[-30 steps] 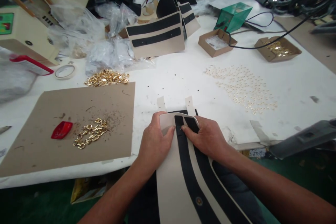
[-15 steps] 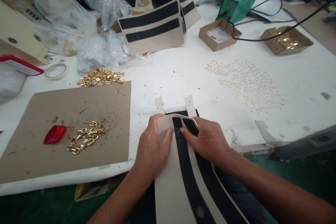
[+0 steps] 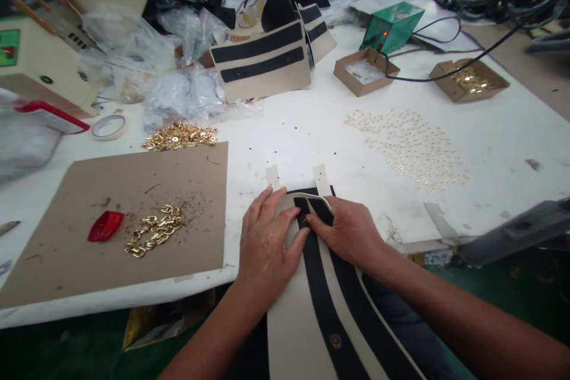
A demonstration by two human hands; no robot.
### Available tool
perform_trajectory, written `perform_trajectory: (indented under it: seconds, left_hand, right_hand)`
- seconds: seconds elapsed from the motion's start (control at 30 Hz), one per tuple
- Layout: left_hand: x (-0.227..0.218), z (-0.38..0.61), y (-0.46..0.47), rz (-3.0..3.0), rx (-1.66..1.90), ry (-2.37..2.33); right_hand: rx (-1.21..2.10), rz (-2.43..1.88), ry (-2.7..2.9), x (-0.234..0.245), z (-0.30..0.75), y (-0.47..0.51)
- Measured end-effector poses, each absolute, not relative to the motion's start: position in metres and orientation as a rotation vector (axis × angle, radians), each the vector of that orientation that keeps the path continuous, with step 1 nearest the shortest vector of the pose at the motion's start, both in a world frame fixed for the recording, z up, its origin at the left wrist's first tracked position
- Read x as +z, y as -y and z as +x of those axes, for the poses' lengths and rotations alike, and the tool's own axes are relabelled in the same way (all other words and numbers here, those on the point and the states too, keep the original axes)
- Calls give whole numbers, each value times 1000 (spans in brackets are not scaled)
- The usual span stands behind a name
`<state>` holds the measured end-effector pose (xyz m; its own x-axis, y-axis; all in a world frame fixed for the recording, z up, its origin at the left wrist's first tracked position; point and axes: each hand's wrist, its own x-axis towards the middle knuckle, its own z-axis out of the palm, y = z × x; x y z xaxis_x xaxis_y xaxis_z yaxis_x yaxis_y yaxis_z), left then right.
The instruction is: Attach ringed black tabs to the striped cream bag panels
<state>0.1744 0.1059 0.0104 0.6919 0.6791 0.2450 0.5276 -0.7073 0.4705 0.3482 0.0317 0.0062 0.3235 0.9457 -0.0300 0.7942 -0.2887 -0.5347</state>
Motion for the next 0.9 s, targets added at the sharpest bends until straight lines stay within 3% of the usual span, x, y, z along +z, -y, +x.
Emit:
perform_trajectory:
  seconds: [0.3,0.6,0.9]
  left_hand:
    - [-3,176,-118,2423,579,-962]
    - [-12,175,-122,2407,634,-941]
    - [-7,172,-117,2405,586,-966]
  right_hand:
    - [563,-2064,1419,24,359,-38]
    - [141,-2288,1039,1,472,11]
    - [119,-2446,1022,-11,499,11]
